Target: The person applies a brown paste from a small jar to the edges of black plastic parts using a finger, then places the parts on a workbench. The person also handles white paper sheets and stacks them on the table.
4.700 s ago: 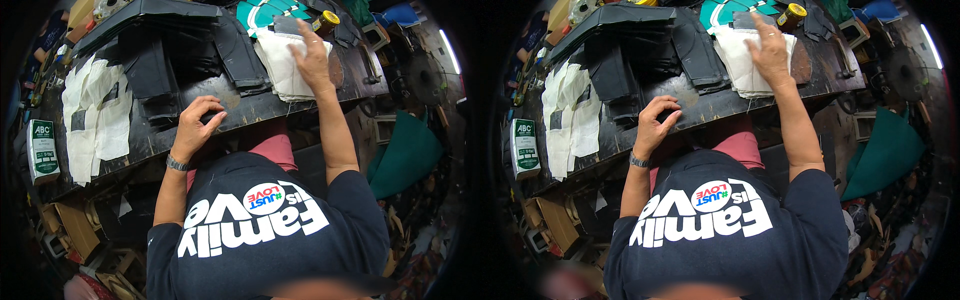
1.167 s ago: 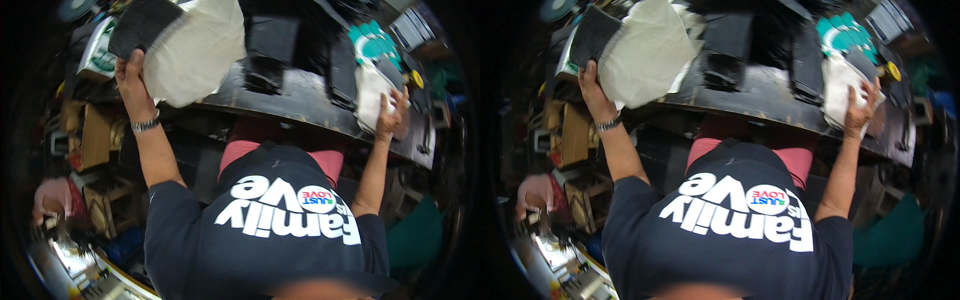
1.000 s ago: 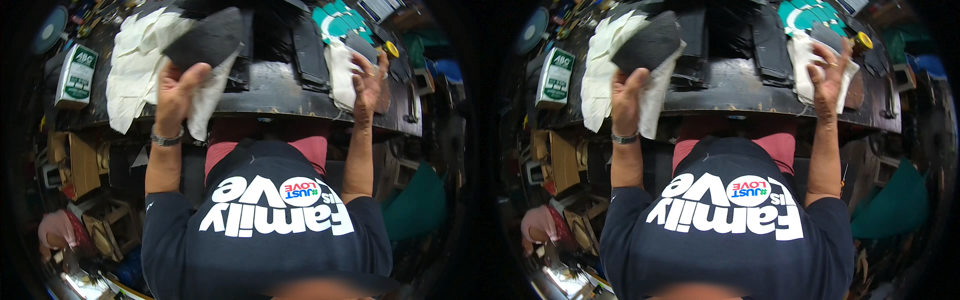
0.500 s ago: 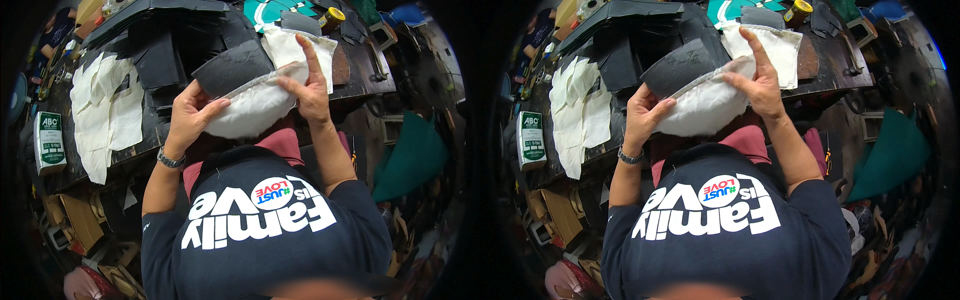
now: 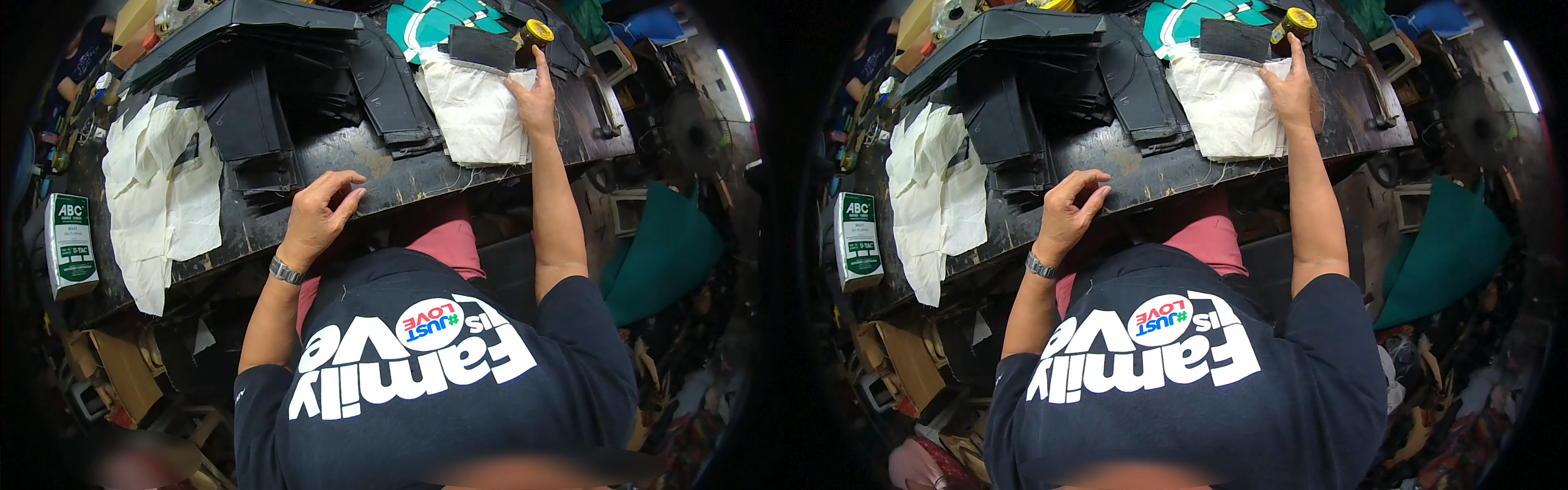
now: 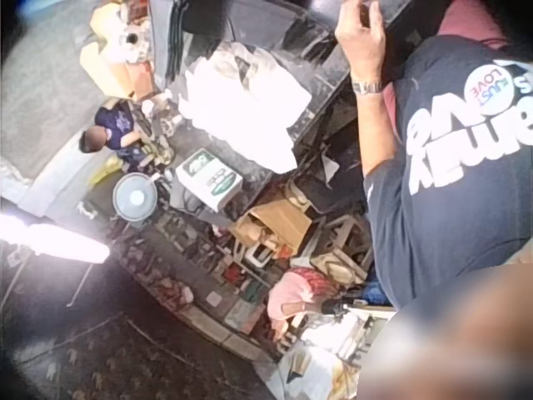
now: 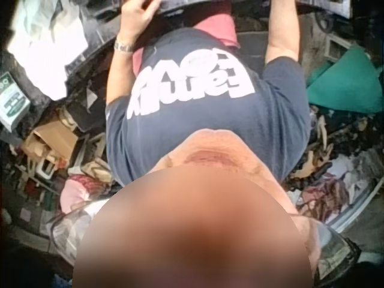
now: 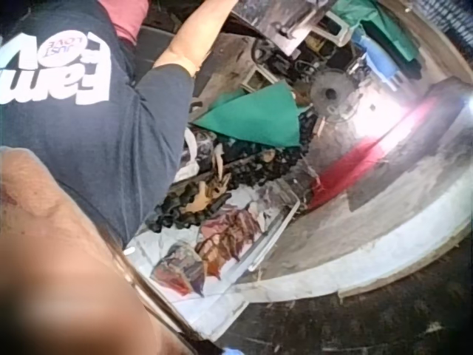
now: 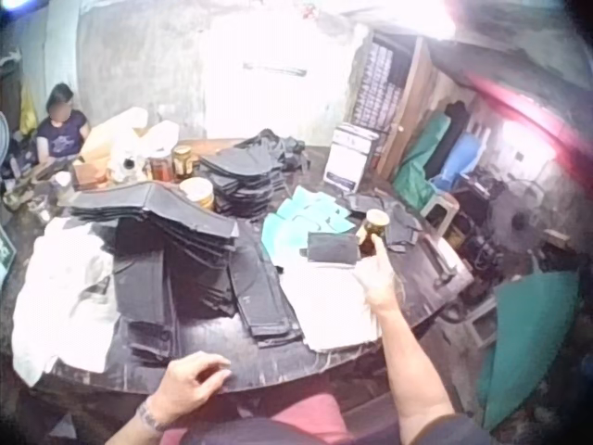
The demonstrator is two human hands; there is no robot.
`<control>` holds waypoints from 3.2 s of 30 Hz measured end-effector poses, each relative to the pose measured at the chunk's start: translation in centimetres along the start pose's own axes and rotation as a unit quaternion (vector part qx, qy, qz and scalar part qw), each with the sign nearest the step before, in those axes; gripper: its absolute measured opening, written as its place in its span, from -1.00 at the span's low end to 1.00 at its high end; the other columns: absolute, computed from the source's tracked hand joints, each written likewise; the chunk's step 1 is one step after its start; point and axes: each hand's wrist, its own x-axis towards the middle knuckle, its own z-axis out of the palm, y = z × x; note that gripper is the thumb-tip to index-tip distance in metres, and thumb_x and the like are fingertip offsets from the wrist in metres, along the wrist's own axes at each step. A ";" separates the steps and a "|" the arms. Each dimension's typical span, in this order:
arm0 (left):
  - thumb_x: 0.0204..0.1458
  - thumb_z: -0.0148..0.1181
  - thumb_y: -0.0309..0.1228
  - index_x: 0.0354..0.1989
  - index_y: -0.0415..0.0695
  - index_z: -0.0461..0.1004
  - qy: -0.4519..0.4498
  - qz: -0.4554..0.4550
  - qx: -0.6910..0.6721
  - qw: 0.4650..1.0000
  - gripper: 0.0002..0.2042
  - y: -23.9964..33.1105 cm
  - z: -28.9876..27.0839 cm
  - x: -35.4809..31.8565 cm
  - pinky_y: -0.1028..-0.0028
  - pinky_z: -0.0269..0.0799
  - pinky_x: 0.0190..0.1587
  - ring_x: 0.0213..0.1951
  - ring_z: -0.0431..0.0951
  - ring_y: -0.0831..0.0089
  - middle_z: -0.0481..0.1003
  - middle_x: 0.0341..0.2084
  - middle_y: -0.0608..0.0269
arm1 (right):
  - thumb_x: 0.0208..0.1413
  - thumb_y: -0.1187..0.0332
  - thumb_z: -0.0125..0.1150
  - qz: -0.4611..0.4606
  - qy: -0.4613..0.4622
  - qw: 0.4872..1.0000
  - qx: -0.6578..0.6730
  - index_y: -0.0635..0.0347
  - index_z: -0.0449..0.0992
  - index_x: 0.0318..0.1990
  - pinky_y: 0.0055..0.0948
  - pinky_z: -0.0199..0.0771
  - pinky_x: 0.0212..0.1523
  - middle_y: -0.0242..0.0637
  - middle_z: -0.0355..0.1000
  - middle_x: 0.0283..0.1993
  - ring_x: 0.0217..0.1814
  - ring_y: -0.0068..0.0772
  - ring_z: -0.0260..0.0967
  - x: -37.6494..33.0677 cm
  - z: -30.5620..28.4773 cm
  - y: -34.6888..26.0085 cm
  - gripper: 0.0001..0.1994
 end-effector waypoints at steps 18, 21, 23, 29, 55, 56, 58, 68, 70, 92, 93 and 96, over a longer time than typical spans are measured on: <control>0.08 0.34 -0.48 -0.19 -0.16 0.60 0.000 0.014 0.039 0.999 -0.86 0.3 0.2 0.2 0.44 0.49 -0.36 -0.43 0.60 0.35 0.55 -0.42 0.19 | 0.19 0.11 0.27 -0.229 -0.079 0.914 -0.325 -0.01 0.07 0.50 0.18 -0.12 0.48 -0.13 0.13 0.48 0.57 0.04 -0.08 -3.9 4.7 -3.9 -0.23; 0.07 0.35 -0.50 -0.21 -0.18 0.60 0.003 0.046 0.038 0.998 -0.87 0.4 -0.7 0.0 0.44 0.49 -0.33 -0.40 0.60 0.32 0.57 -0.40 0.17 | 0.26 -0.09 0.09 -0.124 -0.172 0.924 -0.320 -0.03 -0.06 0.55 0.19 -0.41 0.53 -0.15 -0.13 0.62 0.67 -0.03 -0.36 -3.7 6.4 -1.8 -0.19; 0.07 0.35 -0.52 -0.21 -0.19 0.61 0.018 0.051 0.042 0.998 -0.87 0.6 -2.7 -0.9 0.47 0.49 -0.32 -0.38 0.60 0.34 0.58 -0.39 0.16 | 0.27 -0.03 0.10 -0.167 -0.162 0.922 -0.310 -0.02 -0.06 0.55 0.13 -0.43 0.54 -0.15 -0.15 0.62 0.67 -0.03 -0.36 -3.4 6.4 -0.9 -0.21; 0.09 0.34 -0.54 -0.15 -0.22 0.62 0.279 -0.046 0.080 0.956 -0.84 -0.9 -13.1 -4.4 0.55 0.49 -0.24 -0.34 0.57 0.57 0.60 -0.36 0.26 | 0.28 -0.01 0.11 -0.174 -0.154 0.906 -0.354 -0.03 -0.04 0.54 0.15 -0.36 0.54 -0.14 -0.06 0.59 0.64 0.06 -0.26 -3.5 5.9 -0.8 -0.23; 0.01 0.29 -0.25 -0.28 -0.06 0.67 0.267 -0.137 0.547 0.782 -0.81 -8.7 -25.2 -4.8 0.22 0.49 -0.12 -0.24 0.63 0.14 0.62 -0.30 0.16 | 0.19 0.04 0.28 -0.200 -0.116 0.931 -0.283 0.10 -0.05 0.54 -0.05 -0.26 0.56 -0.05 -0.04 0.56 0.62 0.04 -0.19 -4.3 5.6 -3.0 -0.13; 0.01 0.27 -0.25 -0.29 -0.05 0.67 0.263 -0.166 0.512 0.801 -0.81 -8.6 -25.9 -4.8 0.19 0.48 -0.12 -0.25 0.63 0.11 0.62 -0.31 0.16 | 0.19 0.04 0.28 -0.201 -0.116 0.932 -0.278 0.09 -0.05 0.54 -0.04 -0.26 0.56 -0.05 -0.04 0.56 0.62 0.04 -0.19 -4.2 5.6 -3.0 -0.13; 0.04 0.21 -0.28 -0.31 -0.09 0.66 0.311 -0.210 0.441 0.815 -0.81 -8.2 -27.8 -4.4 0.23 0.55 -0.21 -0.30 0.66 0.08 0.66 -0.37 0.11 | 0.19 0.04 0.29 -0.197 -0.116 0.932 -0.280 0.07 -0.05 0.54 -0.03 -0.26 0.56 -0.05 -0.03 0.56 0.62 0.05 -0.18 -4.2 5.5 -3.0 -0.13; 0.18 0.24 -0.45 -0.19 -0.24 0.61 0.349 -0.072 -0.059 0.932 -0.87 3.3 -25.4 -3.1 0.66 0.43 -0.20 -0.29 0.52 0.69 0.60 -0.32 0.36 | 0.13 0.24 0.39 -0.231 -0.028 0.950 -0.207 0.07 0.02 0.50 0.00 0.02 0.46 -0.04 0.27 0.37 0.46 0.01 0.14 -4.4 5.1 -4.2 -0.15; 0.19 0.22 -0.46 -0.20 -0.24 0.60 0.341 -0.002 -0.085 0.936 -0.88 5.1 -21.1 -2.9 0.64 0.44 -0.17 -0.25 0.53 0.67 0.60 -0.27 0.33 | 0.08 0.46 0.42 -0.273 0.027 0.939 -0.206 0.14 0.05 0.47 -0.12 0.31 0.28 -0.08 0.48 0.13 0.18 -0.08 0.42 -4.9 4.9 -5.8 -0.16; -0.07 0.41 -0.55 -0.28 -0.15 0.62 0.042 0.177 0.062 0.981 -0.84 4.8 -3.0 -2.5 0.34 0.56 -0.09 -0.15 0.63 0.24 0.61 -0.15 0.15 | 0.03 0.68 0.21 0.019 -0.262 0.938 0.227 0.11 0.00 0.53 -0.58 0.43 -0.07 -0.32 0.37 0.15 -0.22 -0.66 0.31 -6.7 5.5 -15.4 -0.13; -0.03 0.37 -0.56 -0.27 -0.16 0.63 0.088 0.130 0.072 0.985 -0.86 4.2 -4.0 -2.7 0.35 0.56 -0.09 -0.18 0.63 0.27 0.61 -0.18 0.15 | 0.04 0.67 0.24 0.030 -0.251 0.936 0.245 0.08 0.04 0.52 -0.58 0.44 -0.07 -0.36 0.48 -0.08 -0.21 -0.65 0.34 -4.9 4.2 -14.8 -0.13; 0.08 0.29 -0.58 -0.26 -0.20 0.61 0.244 0.074 0.087 0.963 -0.92 1.0 -6.5 -2.4 0.39 0.50 -0.05 -0.16 0.62 0.30 0.61 -0.24 0.13 | 0.08 0.69 0.19 0.071 -0.229 0.928 0.283 0.04 0.04 0.52 -0.55 0.48 0.02 -0.27 0.46 -0.04 -0.02 -0.53 0.45 -0.4 0.2 -11.9 -0.17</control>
